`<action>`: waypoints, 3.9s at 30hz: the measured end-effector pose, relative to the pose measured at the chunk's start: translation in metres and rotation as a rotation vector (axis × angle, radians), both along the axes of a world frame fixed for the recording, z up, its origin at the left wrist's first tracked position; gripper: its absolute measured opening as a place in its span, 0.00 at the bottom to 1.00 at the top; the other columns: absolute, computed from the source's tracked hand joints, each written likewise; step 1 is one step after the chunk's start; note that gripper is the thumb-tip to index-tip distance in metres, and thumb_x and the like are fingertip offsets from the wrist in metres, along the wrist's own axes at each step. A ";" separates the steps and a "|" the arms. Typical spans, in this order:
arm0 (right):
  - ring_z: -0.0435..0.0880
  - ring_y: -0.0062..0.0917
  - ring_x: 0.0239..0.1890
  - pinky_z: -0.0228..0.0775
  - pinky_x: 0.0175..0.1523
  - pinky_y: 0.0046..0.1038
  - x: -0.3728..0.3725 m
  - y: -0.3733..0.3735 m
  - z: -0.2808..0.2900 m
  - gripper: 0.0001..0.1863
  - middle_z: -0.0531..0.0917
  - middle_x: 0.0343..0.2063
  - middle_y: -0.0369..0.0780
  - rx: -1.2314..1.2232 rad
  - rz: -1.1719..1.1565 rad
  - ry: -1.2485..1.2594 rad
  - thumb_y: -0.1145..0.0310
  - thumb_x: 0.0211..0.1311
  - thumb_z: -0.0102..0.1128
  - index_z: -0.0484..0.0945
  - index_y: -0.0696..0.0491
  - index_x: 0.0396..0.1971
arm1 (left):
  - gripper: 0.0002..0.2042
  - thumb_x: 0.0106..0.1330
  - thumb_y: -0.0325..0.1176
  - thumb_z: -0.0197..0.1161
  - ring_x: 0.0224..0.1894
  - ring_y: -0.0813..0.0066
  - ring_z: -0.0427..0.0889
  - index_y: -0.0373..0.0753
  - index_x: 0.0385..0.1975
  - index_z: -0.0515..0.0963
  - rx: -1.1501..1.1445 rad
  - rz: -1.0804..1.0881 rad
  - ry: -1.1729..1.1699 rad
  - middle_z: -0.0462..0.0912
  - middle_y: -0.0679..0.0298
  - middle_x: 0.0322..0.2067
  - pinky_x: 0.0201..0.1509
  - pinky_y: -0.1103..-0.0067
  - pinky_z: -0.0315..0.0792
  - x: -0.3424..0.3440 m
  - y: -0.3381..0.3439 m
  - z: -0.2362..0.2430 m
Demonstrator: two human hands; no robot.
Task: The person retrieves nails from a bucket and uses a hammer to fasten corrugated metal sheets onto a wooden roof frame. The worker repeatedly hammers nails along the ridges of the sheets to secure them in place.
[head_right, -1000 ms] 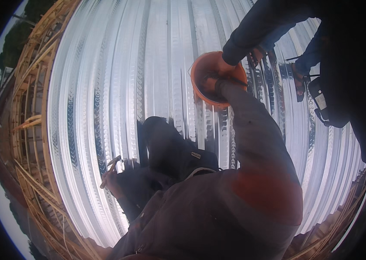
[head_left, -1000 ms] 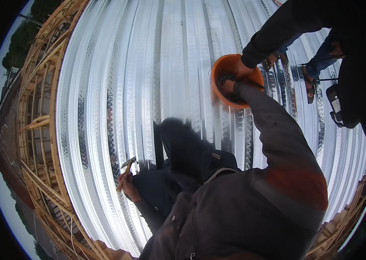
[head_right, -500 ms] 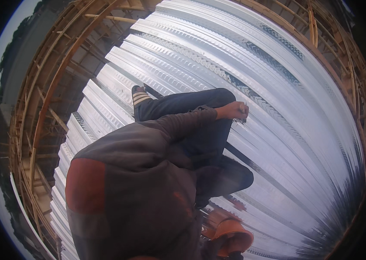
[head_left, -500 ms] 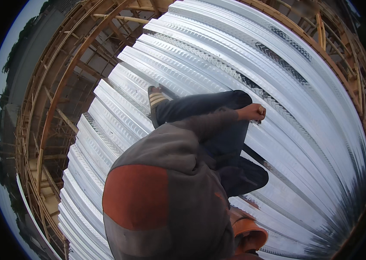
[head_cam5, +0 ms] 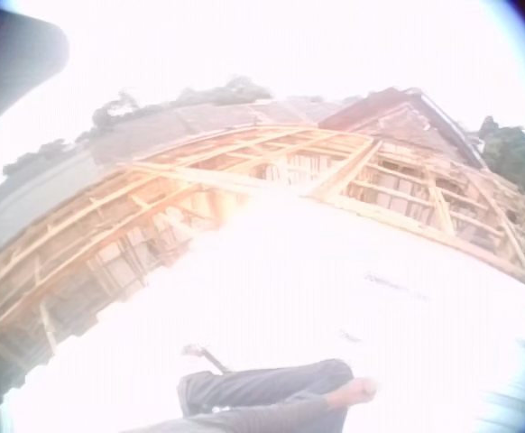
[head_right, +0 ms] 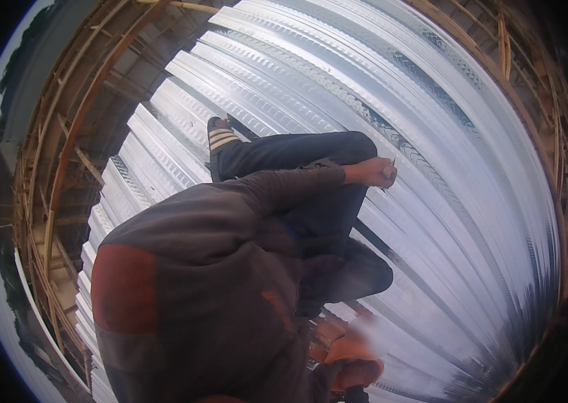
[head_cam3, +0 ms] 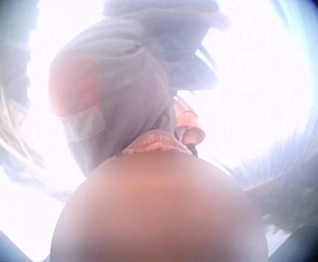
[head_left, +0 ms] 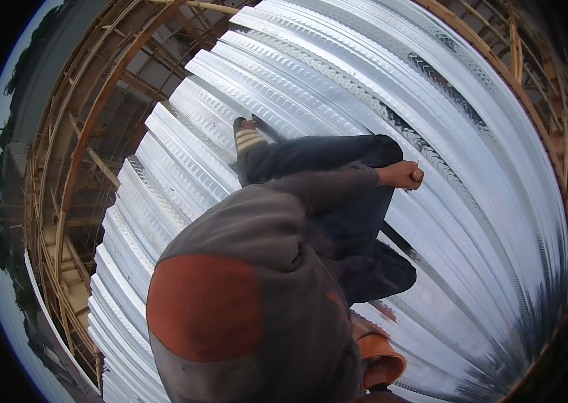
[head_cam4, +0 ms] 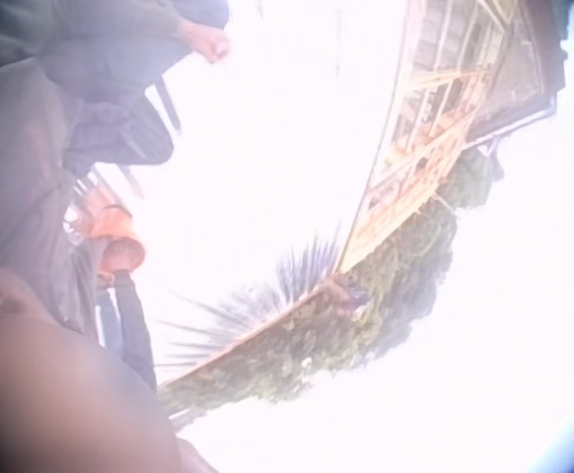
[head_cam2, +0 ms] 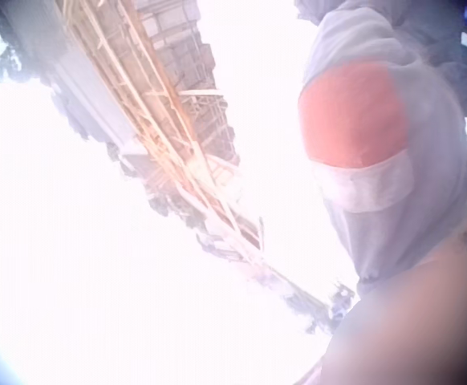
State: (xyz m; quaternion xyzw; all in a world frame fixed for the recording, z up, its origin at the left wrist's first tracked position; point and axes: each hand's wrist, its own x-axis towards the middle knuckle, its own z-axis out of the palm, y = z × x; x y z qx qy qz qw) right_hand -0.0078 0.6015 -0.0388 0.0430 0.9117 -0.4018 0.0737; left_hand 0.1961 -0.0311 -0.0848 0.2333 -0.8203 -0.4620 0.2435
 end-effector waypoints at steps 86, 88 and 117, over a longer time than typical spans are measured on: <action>0.81 0.44 0.58 0.70 0.63 0.40 0.115 -0.619 -0.086 0.22 0.84 0.52 0.48 0.198 0.450 0.465 0.57 0.83 0.38 0.79 0.57 0.52 | 0.17 0.72 0.34 0.56 0.27 0.49 0.87 0.40 0.57 0.78 -0.352 0.725 -1.036 0.85 0.50 0.25 0.31 0.57 0.79 0.645 -0.364 0.010; 0.83 0.44 0.53 0.71 0.61 0.38 0.178 -0.716 -0.039 0.21 0.85 0.47 0.49 0.088 0.710 0.436 0.59 0.83 0.41 0.80 0.59 0.50 | 0.14 0.71 0.33 0.56 0.26 0.50 0.86 0.39 0.53 0.80 -0.378 0.690 -0.970 0.85 0.50 0.25 0.29 0.58 0.80 0.644 -0.375 -0.002; 0.87 0.35 0.41 0.77 0.45 0.41 0.634 -0.980 -0.108 0.22 0.85 0.37 0.40 0.559 1.663 0.401 0.51 0.69 0.60 0.79 0.26 0.63 | 0.19 0.70 0.35 0.57 0.31 0.44 0.85 0.47 0.60 0.78 -0.030 0.601 -0.621 0.84 0.47 0.26 0.36 0.53 0.77 0.702 -0.380 0.020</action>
